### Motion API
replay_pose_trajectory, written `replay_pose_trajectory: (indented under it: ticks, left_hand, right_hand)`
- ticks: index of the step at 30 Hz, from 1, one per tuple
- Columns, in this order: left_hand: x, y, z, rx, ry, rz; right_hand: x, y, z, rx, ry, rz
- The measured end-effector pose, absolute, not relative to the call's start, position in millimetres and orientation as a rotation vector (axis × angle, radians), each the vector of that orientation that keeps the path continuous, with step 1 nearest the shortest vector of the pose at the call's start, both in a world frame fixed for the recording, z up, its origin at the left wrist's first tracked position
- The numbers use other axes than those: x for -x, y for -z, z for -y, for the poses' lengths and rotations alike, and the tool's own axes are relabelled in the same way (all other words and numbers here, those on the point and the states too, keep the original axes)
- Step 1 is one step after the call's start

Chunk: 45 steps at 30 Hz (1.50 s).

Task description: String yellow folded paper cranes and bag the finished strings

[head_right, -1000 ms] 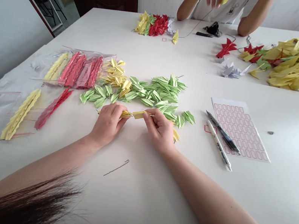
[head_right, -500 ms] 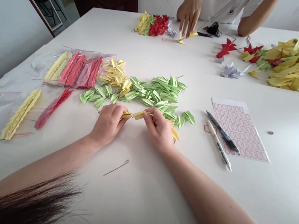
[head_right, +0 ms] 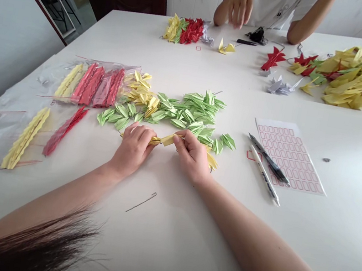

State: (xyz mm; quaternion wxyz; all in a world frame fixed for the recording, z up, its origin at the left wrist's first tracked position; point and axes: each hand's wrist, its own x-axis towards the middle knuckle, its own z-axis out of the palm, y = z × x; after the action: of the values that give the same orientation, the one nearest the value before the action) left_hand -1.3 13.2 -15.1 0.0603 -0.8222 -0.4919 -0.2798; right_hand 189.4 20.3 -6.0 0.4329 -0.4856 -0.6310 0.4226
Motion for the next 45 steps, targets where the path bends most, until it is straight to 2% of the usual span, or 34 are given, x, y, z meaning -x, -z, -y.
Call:
replay_pose_trajectory:
  ticks: [22,45]
  left_hand:
    - [2.5,12.5,-14.0,2.467,0.686,1.449]
    - [1.0,13.3,-13.0,2.423,0.707,1.432]
  right_hand:
    - [-184.9,6.5,-15.9,1.226,-0.632,1.712]
    - [-183.5,5.3,-15.6,1.219,-0.569,1.752]
